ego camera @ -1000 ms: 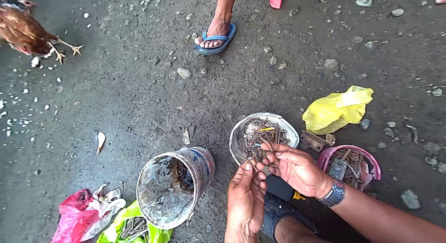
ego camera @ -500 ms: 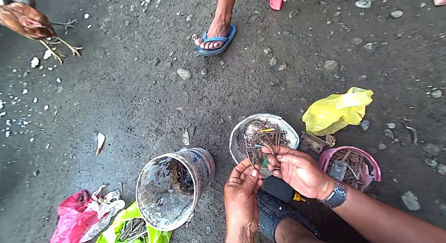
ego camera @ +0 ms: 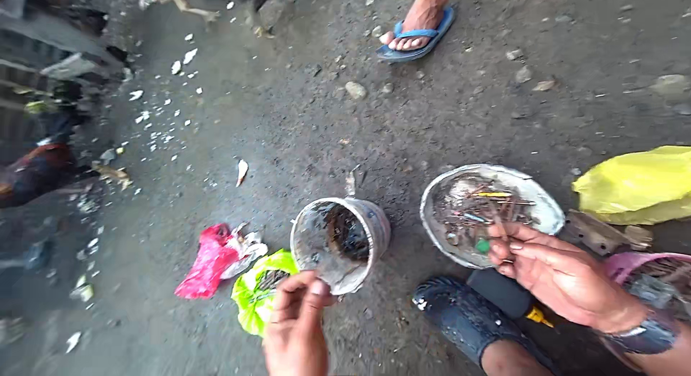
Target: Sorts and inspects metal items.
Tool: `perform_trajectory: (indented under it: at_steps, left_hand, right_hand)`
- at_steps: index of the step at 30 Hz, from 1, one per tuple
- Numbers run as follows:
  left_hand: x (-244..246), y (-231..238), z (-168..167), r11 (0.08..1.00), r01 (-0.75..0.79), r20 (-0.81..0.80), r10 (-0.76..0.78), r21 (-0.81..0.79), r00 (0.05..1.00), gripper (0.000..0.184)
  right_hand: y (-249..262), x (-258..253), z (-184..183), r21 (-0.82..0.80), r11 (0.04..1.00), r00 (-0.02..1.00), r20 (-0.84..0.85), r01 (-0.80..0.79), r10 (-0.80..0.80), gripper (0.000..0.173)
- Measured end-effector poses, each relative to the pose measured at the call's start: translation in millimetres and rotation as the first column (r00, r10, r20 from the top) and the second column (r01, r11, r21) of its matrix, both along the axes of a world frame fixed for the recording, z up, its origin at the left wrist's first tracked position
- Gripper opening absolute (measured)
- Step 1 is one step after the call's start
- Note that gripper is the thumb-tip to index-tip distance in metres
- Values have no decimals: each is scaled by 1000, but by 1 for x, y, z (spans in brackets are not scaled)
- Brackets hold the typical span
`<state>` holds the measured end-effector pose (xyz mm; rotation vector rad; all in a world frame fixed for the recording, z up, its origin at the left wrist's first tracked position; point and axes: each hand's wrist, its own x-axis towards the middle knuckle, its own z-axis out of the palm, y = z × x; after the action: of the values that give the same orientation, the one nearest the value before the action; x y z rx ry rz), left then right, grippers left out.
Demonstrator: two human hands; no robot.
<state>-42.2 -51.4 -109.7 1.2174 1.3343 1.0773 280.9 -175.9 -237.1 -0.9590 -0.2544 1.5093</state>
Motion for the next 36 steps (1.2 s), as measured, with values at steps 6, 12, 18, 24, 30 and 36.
perform_trajectory:
  at_steps: [6,12,18,24,30,36]
  left_hand:
    - [-144,32,-20,892,-453,-682,334,5,651,30]
    - [-83,13,-11,896,-443,-446,407,28,797,24]
    - [60,-23,20,938,318,-50,-327,-138,944,15]
    - [115,-40,-26,846,405,-108,-465,-347,879,20]
    - [117,-38,-51,812,457,-54,-508,-364,860,23]
    - [122,-37,-42,767,493,139,-482,-410,865,23]
  right_hand:
    - [3,-5,0,66,996,998,24,-66,65,22]
    - [1,-13,7,156,958,966,135,-240,220,28]
    - [4,-17,23,265,880,915,203,-395,349,34]
    - [1,-18,24,183,892,876,345,-414,336,28]
    - [-1,-14,23,153,883,876,282,-444,391,26]
    - [3,-12,29,136,886,879,259,-444,401,17]
